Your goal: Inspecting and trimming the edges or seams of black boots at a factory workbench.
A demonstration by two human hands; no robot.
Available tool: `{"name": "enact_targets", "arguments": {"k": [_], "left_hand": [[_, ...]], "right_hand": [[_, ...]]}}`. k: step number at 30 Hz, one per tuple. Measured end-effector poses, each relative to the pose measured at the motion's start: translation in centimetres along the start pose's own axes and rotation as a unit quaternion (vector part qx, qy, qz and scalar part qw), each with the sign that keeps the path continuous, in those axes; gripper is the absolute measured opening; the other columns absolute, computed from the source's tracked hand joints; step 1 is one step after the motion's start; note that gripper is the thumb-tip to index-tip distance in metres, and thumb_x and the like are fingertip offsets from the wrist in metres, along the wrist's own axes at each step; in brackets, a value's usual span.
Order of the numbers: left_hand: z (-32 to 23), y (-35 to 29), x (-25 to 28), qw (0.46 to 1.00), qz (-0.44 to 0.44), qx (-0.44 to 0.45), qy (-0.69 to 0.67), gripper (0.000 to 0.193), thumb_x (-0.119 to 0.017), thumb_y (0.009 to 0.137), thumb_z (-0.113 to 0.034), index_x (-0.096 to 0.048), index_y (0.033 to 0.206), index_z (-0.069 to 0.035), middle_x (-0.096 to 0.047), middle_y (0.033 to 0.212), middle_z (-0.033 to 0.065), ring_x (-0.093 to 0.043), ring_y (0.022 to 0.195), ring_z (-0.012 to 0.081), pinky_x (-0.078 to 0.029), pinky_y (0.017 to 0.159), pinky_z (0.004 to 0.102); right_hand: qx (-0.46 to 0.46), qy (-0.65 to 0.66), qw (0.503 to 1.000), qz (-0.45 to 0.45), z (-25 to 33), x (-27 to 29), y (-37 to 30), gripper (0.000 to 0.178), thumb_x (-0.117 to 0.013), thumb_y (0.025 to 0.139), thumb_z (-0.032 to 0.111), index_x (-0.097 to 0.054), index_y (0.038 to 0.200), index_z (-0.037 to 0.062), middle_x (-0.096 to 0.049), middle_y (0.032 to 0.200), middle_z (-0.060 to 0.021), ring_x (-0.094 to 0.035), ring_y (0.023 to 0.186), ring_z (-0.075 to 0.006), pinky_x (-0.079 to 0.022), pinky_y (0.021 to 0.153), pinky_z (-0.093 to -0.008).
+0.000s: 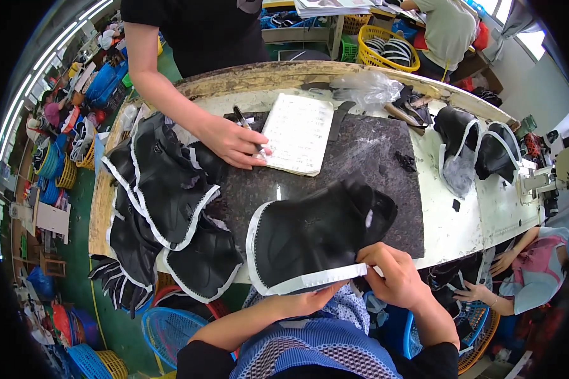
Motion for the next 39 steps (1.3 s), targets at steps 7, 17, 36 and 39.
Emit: {"name": "enact_targets", "arguments": {"k": [7, 17, 36, 39], "left_hand": [[0.5, -0.3, 0.4, 0.999, 0.019, 0.046, 0.021, 0.022, -0.067, 0.084, -0.016, -0.069, 0.103, -0.005, -0.07, 0.091, 0.0083, -0.068, 0.08, 0.0215, -0.052, 0.066, 0.0304], [1.3, -1.7, 0.1, 0.998, 0.016, 0.027, 0.059, 0.022, -0.069, 0.084, -0.018, -0.069, 0.102, -0.006, -0.069, 0.097, 0.0071, -0.067, 0.087, 0.0208, -0.053, 0.073, 0.0301], [1.4, -3.9, -0.7, 0.996, -0.043, 0.042, -0.061, 0.023, -0.069, 0.083, -0.016, -0.068, 0.103, -0.005, -0.068, 0.098, 0.0074, -0.066, 0.09, 0.0199, -0.052, 0.075, 0.0299], [1.7, -1.5, -0.4, 0.995, -0.05, 0.043, -0.08, 0.023, -0.069, 0.083, -0.016, -0.068, 0.103, -0.005, -0.068, 0.099, 0.0074, -0.066, 0.09, 0.0198, -0.052, 0.075, 0.0299]], "right_hand": [[-0.028, 0.037, 0.999, 0.005, -0.5, -0.7, -0.4, 0.022, -0.059, 0.068, -0.012, -0.051, 0.085, 0.0003, -0.062, 0.089, -0.0144, -0.063, 0.073, -0.0278, -0.05, 0.061, -0.0327], [-0.032, 0.029, 0.999, 0.012, 0.1, -1.3, -0.9, 0.02, -0.068, 0.072, -0.006, -0.053, 0.083, -0.0002, -0.061, 0.086, -0.0126, -0.063, 0.074, -0.0277, -0.052, 0.062, -0.0328], [-0.038, -0.116, 0.988, -0.098, -0.1, 2.2, -1.0, 0.021, -0.066, 0.066, -0.012, -0.053, 0.077, 0.0005, -0.057, 0.071, -0.0109, -0.057, 0.059, -0.0271, -0.045, 0.052, -0.0323], [-0.002, -0.134, 0.979, -0.153, -1.0, 3.1, -1.1, 0.02, -0.07, 0.069, -0.006, -0.054, 0.078, 0.0021, -0.063, 0.081, -0.013, -0.061, 0.061, -0.0246, -0.047, 0.052, -0.0319]]}}
Point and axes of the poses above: each hand's wrist, its own y-axis towards the middle knuckle, its own x-axis out of the back of the hand, z = x × y, the point moved 8 cm from there along y, towards the middle knuckle
